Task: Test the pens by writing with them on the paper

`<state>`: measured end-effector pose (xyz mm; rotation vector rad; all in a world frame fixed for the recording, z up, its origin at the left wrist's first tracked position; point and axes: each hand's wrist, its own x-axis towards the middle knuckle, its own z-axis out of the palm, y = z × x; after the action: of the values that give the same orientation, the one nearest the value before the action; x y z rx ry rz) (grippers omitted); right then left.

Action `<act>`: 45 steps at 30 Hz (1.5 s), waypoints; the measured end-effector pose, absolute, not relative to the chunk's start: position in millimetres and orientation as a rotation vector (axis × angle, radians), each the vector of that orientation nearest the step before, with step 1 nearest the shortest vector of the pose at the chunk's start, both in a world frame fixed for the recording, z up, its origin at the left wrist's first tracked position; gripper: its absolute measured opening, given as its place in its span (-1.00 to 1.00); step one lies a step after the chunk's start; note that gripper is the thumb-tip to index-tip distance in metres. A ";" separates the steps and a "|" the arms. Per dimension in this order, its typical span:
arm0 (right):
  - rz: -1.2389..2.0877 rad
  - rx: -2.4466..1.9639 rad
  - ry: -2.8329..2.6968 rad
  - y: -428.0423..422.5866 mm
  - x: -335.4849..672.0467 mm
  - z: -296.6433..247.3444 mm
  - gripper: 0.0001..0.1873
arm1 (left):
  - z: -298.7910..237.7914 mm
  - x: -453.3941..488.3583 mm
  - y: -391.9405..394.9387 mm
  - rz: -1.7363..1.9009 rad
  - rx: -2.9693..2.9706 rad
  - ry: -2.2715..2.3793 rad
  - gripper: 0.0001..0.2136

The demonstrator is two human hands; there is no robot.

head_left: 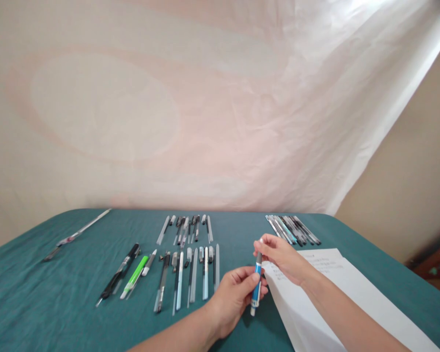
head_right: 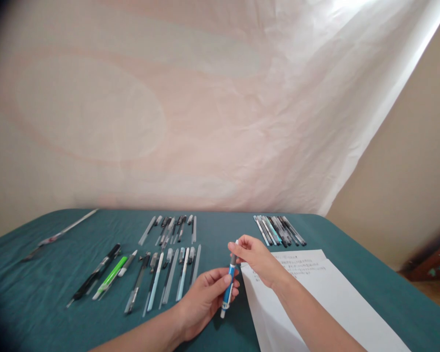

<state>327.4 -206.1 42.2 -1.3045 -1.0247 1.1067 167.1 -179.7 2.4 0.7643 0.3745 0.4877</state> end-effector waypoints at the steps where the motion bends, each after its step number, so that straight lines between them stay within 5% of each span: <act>1: 1.085 -1.321 -1.025 -205.7 328.7 41.3 -0.75 | 1.8 167.4 -179.8 0.492 0.763 0.375 -0.70; 9: 1.314 -1.139 -1.046 -208.8 328.3 52.8 -0.70 | 2.6 167.3 -180.9 0.489 0.773 0.352 -0.72; 17: 1.054 -1.351 -1.073 -205.9 327.6 42.5 -0.71 | 3.3 167.7 -179.0 0.491 0.765 0.371 -0.69; 26: 1.411 -1.041 -1.003 -209.5 330.1 53.8 -0.73 | 5.4 166.2 -179.0 0.438 0.747 0.326 -0.69; 35: 1.073 -1.334 -1.045 -205.4 326.9 40.8 -0.68 | 1.7 167.3 -177.8 0.480 0.737 0.343 -0.71; 45: 1.296 -1.088 -0.953 -208.7 330.4 55.8 -0.76 | 6.4 165.1 -178.9 0.364 0.708 0.276 -0.76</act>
<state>330.4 -208.7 55.8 -1.0881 -0.9532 1.2963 165.1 -178.9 6.4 0.7079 0.2765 0.3642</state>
